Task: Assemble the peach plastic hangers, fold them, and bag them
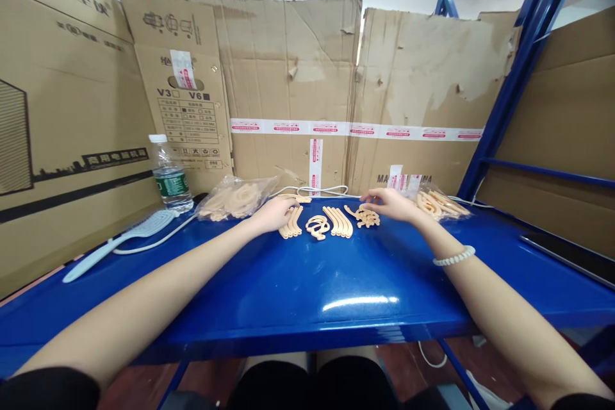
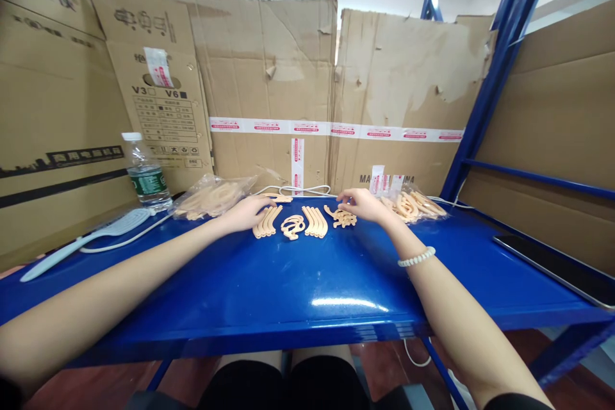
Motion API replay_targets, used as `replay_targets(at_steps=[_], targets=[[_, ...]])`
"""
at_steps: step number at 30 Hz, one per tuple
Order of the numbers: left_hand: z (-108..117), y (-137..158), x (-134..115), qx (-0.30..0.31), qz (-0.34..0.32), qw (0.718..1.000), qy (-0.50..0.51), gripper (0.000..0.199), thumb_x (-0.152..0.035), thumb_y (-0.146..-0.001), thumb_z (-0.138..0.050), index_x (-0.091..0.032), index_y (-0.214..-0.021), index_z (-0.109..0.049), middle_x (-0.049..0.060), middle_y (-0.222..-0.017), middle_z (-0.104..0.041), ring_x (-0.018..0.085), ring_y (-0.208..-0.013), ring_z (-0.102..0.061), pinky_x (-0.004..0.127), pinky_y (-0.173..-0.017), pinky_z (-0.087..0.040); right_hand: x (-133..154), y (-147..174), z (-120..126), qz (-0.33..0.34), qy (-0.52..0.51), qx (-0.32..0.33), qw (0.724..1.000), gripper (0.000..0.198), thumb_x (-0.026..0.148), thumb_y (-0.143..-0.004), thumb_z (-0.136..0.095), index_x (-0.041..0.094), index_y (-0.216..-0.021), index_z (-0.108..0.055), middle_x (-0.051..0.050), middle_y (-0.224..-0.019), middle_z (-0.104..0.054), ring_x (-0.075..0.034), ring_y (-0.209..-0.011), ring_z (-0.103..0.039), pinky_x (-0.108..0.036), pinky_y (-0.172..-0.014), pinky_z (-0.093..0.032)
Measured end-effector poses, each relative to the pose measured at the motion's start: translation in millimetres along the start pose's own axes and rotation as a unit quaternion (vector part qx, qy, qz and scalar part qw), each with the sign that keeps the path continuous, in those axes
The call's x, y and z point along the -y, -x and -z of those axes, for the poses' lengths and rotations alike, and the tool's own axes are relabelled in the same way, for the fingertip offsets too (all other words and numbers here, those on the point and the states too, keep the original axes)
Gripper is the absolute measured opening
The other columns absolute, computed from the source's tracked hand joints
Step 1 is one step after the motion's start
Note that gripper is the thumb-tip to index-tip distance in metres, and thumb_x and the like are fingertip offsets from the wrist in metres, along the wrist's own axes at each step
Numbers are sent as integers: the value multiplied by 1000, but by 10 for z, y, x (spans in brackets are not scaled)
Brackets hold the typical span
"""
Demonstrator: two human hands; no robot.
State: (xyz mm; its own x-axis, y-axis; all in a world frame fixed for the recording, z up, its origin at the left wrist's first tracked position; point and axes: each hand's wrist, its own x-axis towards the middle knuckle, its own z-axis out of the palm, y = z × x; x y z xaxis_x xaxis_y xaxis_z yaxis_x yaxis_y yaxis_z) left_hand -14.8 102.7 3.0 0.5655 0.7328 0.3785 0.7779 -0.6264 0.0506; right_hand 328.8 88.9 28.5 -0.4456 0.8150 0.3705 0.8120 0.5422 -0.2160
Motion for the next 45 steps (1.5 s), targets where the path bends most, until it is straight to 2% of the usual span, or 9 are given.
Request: replay_targets(at_steps=[8,19,25,29,34,37,39,41,45], targets=[[-23,-546,291,94,87,990,-63,28,-31,-94,-57,-18,-119,-58,9,-121,-59,22,-101,-62,42,-85,-54,120,106,106,-18,-36,-65,997,33,27,-85,-54,16,-115,-61,-8,-90,-71,-19,-74,-64,-31,-67,-49],[-68,-711,473,183,107,973,-96,30,-31,-94,-58,-17,-120,-57,10,-122,-59,23,-102,-61,43,-85,-54,220,76,74,26,-46,-54,997,33,32,-84,-53,16,-112,-61,-7,-87,-69,-19,-74,-62,-32,-67,-48],[-62,-731,466,194,95,974,-66,30,-31,-94,-58,-17,-120,-57,10,-121,-59,22,-101,-62,43,-85,-54,267,85,91,22,-44,-41,998,30,30,-84,-53,16,-109,-62,-6,-85,-70,-17,-72,-61,-30,-68,-47],[-3,-713,444,147,100,984,-27,30,-31,-94,-58,-17,-120,-57,10,-122,-59,23,-101,-62,43,-85,-54,266,81,83,18,-38,-41,998,28,28,-84,-55,16,-107,-63,-6,-85,-70,-17,-72,-61,-29,-67,-47],[156,-677,175,26,89,993,72,33,-31,-93,-59,-16,-122,-56,11,-124,-57,24,-105,-60,45,-87,-53,283,77,32,25,-54,-44,997,26,26,-84,-54,16,-106,-64,-5,-82,-69,-16,-69,-61,-31,-68,-48],[256,-581,-166,-11,60,982,176,31,-31,-93,-58,-16,-121,-56,10,-125,-57,25,-107,-59,46,-89,-52,370,81,-2,23,-137,-88,986,40,28,-81,-59,18,-120,-56,-8,-100,-66,-16,-72,-61,-32,-68,-51],[289,-437,-426,1,39,964,262,20,-28,-94,-55,-16,-110,-58,9,-117,-60,24,-106,-60,45,-90,-52,475,89,-14,26,-239,-101,965,56,31,-78,-65,21,-130,-48,-10,-114,-61,-15,-77,-61,-31,-68,-53],[285,-233,-668,33,29,934,355,18,-30,-98,-44,-18,-102,-57,7,-110,-64,21,-100,-64,40,-84,-56,604,102,-21,37,-355,-67,932,61,34,-76,-69,22,-131,-46,-9,-115,-61,-14,-79,-62,-29,-67,-53],[194,206,-983,72,43,860,503,36,-47,-99,-31,-18,-105,-51,12,-108,-66,22,-90,-70,35,-69,-59,850,137,-64,48,-476,65,876,33,40,-80,-68,13,-98,-63,-5,-83,-68,-11,-65,-61,-24,-58,-51]])
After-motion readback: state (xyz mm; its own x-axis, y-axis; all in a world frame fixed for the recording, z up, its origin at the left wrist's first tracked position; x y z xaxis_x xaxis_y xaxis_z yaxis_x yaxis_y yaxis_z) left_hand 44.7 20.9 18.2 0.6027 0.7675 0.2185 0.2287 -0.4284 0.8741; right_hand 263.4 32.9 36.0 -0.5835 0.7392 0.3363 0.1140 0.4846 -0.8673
